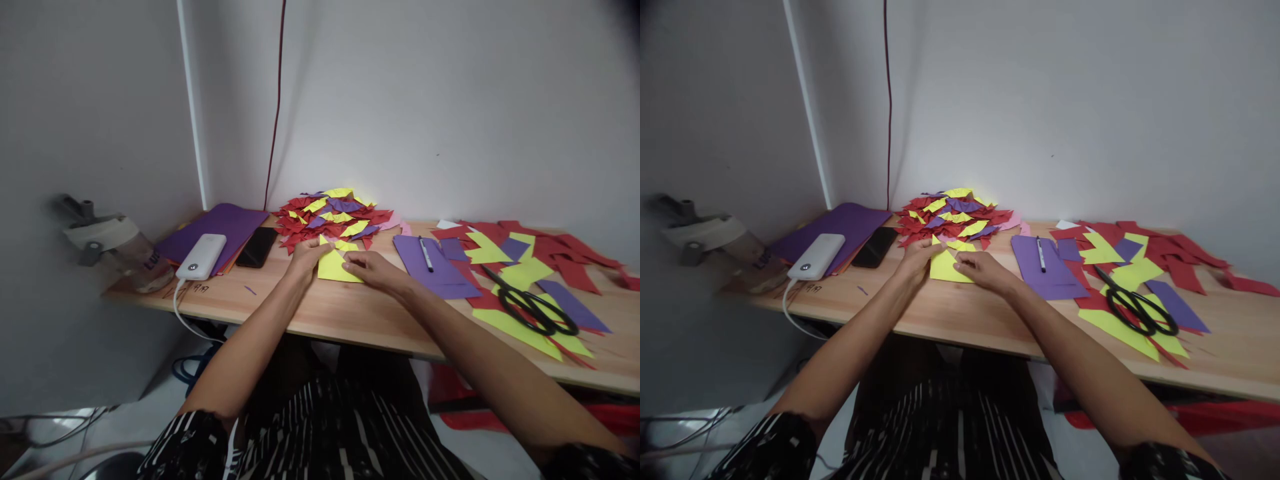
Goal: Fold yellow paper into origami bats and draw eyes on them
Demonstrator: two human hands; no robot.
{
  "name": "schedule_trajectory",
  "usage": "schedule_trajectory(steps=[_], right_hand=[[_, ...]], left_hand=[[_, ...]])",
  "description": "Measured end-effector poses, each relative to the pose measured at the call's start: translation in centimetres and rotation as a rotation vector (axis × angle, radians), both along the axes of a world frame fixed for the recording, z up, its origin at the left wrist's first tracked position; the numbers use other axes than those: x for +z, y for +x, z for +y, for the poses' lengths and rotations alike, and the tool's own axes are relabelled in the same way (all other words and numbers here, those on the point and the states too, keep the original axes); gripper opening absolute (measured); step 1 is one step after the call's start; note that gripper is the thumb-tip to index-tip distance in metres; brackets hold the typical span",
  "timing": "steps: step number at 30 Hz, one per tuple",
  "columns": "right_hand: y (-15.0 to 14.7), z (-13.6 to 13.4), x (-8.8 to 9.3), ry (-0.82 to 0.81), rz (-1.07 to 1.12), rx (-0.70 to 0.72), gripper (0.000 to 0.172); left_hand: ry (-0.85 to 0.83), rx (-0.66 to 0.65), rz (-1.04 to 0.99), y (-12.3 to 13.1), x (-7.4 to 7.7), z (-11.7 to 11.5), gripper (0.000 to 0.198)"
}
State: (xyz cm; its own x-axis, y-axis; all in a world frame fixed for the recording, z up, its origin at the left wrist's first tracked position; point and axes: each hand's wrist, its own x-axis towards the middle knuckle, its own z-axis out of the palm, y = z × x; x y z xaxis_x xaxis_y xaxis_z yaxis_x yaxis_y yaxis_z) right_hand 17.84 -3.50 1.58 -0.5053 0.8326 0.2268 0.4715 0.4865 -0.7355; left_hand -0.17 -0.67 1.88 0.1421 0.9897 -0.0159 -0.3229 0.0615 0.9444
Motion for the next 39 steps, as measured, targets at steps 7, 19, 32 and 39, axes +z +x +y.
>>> schedule_trajectory(steps=[7,19,32,39], right_hand=[[0.1,0.0,0.0,-0.021,-0.016,0.029,0.031],[0.5,0.2,0.2,-0.059,-0.009,0.045,0.037],[0.2,0.7,-0.9,-0.011,0.102,-0.077,0.029],[0.2,0.8,-1.0,-0.021,0.111,-0.067,0.031]], left_hand=[[0.040,0.097,-0.036,-0.7,0.2,0.6,0.034],[0.005,-0.054,-0.043,-0.9,0.5,0.4,0.045],[0.024,-0.202,0.018,0.1,-0.8,-0.2,0.044],[0.050,-0.170,0.006,-0.1,-0.9,0.1,0.041]])
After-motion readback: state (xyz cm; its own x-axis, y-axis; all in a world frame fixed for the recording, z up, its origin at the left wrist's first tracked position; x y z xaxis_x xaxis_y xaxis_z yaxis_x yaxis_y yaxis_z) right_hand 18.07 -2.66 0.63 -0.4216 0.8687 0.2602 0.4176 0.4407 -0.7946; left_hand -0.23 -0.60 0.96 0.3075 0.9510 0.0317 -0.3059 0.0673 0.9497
